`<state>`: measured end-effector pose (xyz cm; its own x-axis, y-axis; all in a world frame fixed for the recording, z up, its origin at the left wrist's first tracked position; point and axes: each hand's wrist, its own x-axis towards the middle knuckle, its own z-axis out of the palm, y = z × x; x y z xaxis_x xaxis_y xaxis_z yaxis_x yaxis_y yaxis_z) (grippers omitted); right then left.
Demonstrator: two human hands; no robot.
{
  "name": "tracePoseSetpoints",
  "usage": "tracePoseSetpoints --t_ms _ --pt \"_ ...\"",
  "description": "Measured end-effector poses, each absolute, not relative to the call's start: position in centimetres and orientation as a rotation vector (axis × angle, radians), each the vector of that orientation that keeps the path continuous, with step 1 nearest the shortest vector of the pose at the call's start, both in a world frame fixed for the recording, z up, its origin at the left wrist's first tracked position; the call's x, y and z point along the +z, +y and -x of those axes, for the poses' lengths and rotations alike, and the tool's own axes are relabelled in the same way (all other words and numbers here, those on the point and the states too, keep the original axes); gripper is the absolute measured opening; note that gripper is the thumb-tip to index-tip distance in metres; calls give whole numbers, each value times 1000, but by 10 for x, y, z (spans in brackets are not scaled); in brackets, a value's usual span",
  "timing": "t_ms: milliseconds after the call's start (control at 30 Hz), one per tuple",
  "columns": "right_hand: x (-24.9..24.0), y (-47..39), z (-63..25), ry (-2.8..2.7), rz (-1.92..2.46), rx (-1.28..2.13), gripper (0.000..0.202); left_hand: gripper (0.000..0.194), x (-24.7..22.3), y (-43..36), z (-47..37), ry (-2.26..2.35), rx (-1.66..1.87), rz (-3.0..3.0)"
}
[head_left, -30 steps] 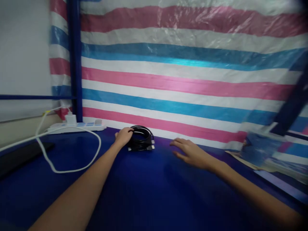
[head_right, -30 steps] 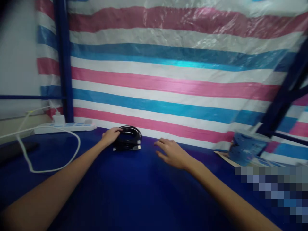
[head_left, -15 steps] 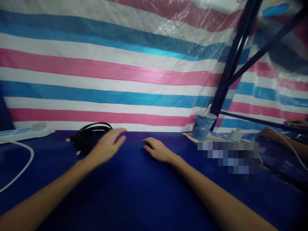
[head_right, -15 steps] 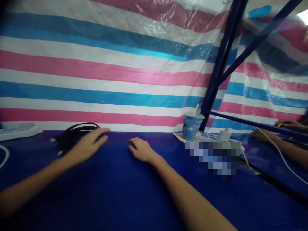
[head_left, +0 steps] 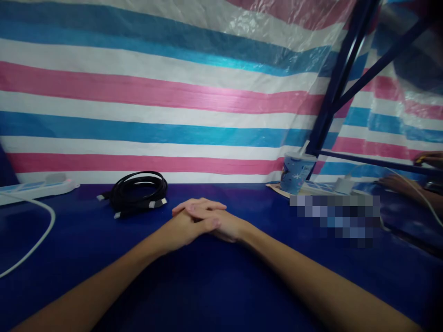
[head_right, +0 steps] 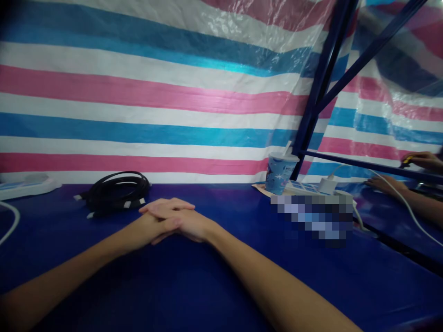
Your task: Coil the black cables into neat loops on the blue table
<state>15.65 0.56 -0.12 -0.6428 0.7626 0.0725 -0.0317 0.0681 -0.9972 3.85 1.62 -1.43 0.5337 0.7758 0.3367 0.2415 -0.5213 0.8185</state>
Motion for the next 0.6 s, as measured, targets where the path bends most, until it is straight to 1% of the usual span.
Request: tracePoseSetpoints --t_ms 133,200,300,367,533,600 --pt "-9 19 -163 -1655 704 1642 28 36 -8 27 -33 768 783 -2016" --pt "-11 21 -164 -1684 713 1609 27 37 -3 27 -31 772 736 -1994" --pt "-14 22 -166 -1782 742 1542 28 33 1 25 -30 728 716 -1900" --pt "-17 25 -167 -1818 770 1532 32 31 1 25 -28 624 691 -1758" --pt "-22 31 -169 -1853 901 1457 52 43 -2 33 -24 376 631 -1412" --pt "-23 31 -169 -1861 928 1418 55 41 -3 35 -23 363 622 -1392"
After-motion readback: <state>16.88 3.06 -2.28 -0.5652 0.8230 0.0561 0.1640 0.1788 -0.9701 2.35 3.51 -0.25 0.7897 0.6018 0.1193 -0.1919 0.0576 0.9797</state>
